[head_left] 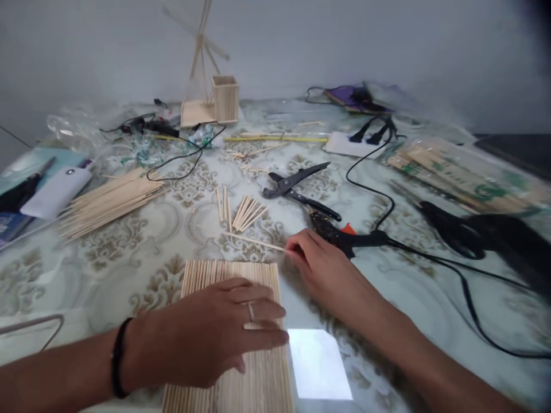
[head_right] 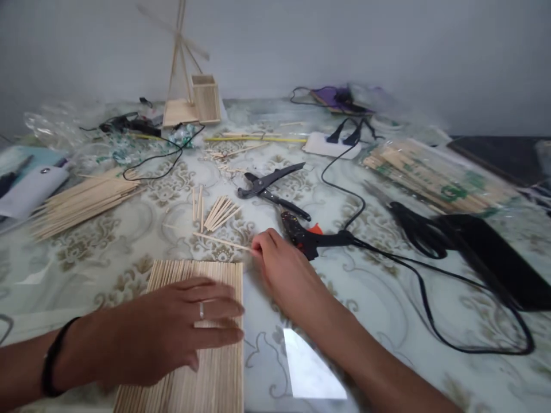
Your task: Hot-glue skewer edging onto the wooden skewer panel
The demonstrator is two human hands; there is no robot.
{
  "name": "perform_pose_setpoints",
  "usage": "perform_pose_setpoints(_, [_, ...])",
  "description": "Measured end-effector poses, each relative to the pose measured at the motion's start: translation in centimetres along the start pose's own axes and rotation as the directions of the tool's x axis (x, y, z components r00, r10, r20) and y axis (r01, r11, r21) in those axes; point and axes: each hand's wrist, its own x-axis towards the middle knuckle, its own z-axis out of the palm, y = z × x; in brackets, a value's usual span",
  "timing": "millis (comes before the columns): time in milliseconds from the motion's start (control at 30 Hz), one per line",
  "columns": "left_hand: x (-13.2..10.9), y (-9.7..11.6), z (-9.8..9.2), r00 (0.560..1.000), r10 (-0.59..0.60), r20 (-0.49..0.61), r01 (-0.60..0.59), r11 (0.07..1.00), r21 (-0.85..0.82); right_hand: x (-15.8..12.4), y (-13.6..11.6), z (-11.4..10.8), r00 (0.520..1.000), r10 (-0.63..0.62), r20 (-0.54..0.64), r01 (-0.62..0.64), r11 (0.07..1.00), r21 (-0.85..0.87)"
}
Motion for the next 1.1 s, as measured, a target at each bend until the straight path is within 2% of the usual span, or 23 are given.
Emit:
perform_pose_setpoints(167, [3.6,-0.1,-0.5,0.993,0.063,0.101,-0.083,0.974,0.212,0.7,1.1,-2.1,0.986,0.025,-0.163,-0.012,0.996,0.083])
perform_pose_setpoints(267, [4.0,-0.7,-1.8,0.992,0.043,0.122,-0.077,0.955,0.287,0.7,1.3,-2.8,0.975,0.047,-0.219,-0.015,0.989,0.144])
perform_pose_setpoints(300, [3.6,-0.9,-2.7,0.993,0.023,0.118,-0.052,0.967,0.248,0.7,1.3,-3.0,0.972,0.055,-0.23,-0.017,0.986,0.166])
perform_pose_setpoints(333, [2.9,-1.0,-3.9,0.997,-0.041,0.069,0.028,0.983,0.182,0.6,1.2,-3.2,0.969,0.064,-0.239,-0.018,0.982,0.188])
perform_pose_setpoints(400, [0.8,-1.3,-6.4,0.981,-0.193,-0.032,0.195,0.968,0.161,0.5,1.0,-3.5,0.965,0.08,-0.251,-0.02,0.972,0.233])
perform_pose_setpoints(433, [-0.3,-1.3,-7.5,0.922,-0.348,-0.168,0.362,0.93,0.062,0.4,1.0,-3.6,0.963,0.088,-0.255,-0.021,0.967,0.255])
perform_pose_setpoints(500, [-2.3,-1.1,-8.6,0.799,-0.519,-0.304,0.538,0.843,-0.024,0.3,1.0,-3.9,0.96,0.102,-0.261,-0.021,0.955,0.296])
perform_pose_setpoints(533, [-3.0,-0.9,-8.4,0.628,-0.625,-0.462,0.603,0.767,-0.218,0.3,1.0,-4.0,0.958,0.107,-0.265,-0.02,0.95,0.312])
perform_pose_setpoints(600, [-3.3,-0.3,-6.2,0.468,-0.707,-0.53,0.608,0.693,-0.387,0.3,1.2,-4.3,0.958,0.11,-0.266,-0.015,0.942,0.334])
perform_pose_setpoints(633, [-3.1,0.1,-4.4,0.321,-0.822,-0.471,0.513,0.568,-0.644,0.4,1.3,-4.4,0.959,0.107,-0.263,-0.013,0.941,0.338])
perform_pose_setpoints(667, [-2.7,0.6,-2.4,0.288,-0.862,-0.416,0.476,0.506,-0.72,0.4,1.4,-4.4,0.962,0.1,-0.253,-0.009,0.942,0.337])
perform_pose_setpoints(733, [-2.0,1.3,1.7,0.268,-0.901,-0.341,0.446,0.43,-0.785,0.5,1.6,-4.4,0.975,0.072,-0.209,0.0,0.946,0.324])
perform_pose_setpoints(800, [-1.8,1.8,4.8,0.216,-0.941,-0.259,0.379,0.325,-0.866,0.6,1.7,-4.2,0.991,0.027,-0.135,0.016,0.951,0.309])
perform_pose_setpoints(833, [-2.0,1.8,5.8,0.221,-0.944,-0.246,0.372,0.314,-0.873,0.6,1.7,-4.1,0.996,0.004,-0.092,0.025,0.952,0.304])
perform_pose_setpoints(867, [-2.3,1.8,6.4,0.221,-0.94,-0.261,0.431,0.334,-0.838,0.7,1.7,-3.9,0.999,-0.018,-0.051,0.033,0.953,0.301])
perform_pose_setpoints(900, [-2.8,1.7,6.8,0.211,-0.924,-0.319,0.526,0.382,-0.76,0.7,1.7,-3.6,0.999,-0.037,-0.015,0.039,0.953,0.299])
perform_pose_setpoints(933, [-3.4,1.5,6.9,0.221,-0.898,-0.381,0.614,0.432,-0.661,0.7,1.6,-3.4,0.998,-0.052,0.018,0.045,0.953,0.298])
perform_pose_setpoints(967, [-3.9,1.3,6.8,0.252,-0.863,-0.438,0.684,0.479,-0.55,0.7,1.6,-3.2,0.997,-0.066,0.046,0.049,0.953,0.298])
perform_pose_setpoints(1033, [-4.5,0.9,6.0,0.364,-0.791,-0.492,0.727,0.572,-0.38,0.7,1.5,-2.8,0.991,-0.088,0.101,0.054,0.953,0.297])
perform_pose_setpoints(1100, [-4.5,0.5,5.0,0.495,-0.713,-0.497,0.695,0.668,-0.266,0.7,1.4,-2.6,0.983,-0.1,0.152,0.053,0.956,0.289])
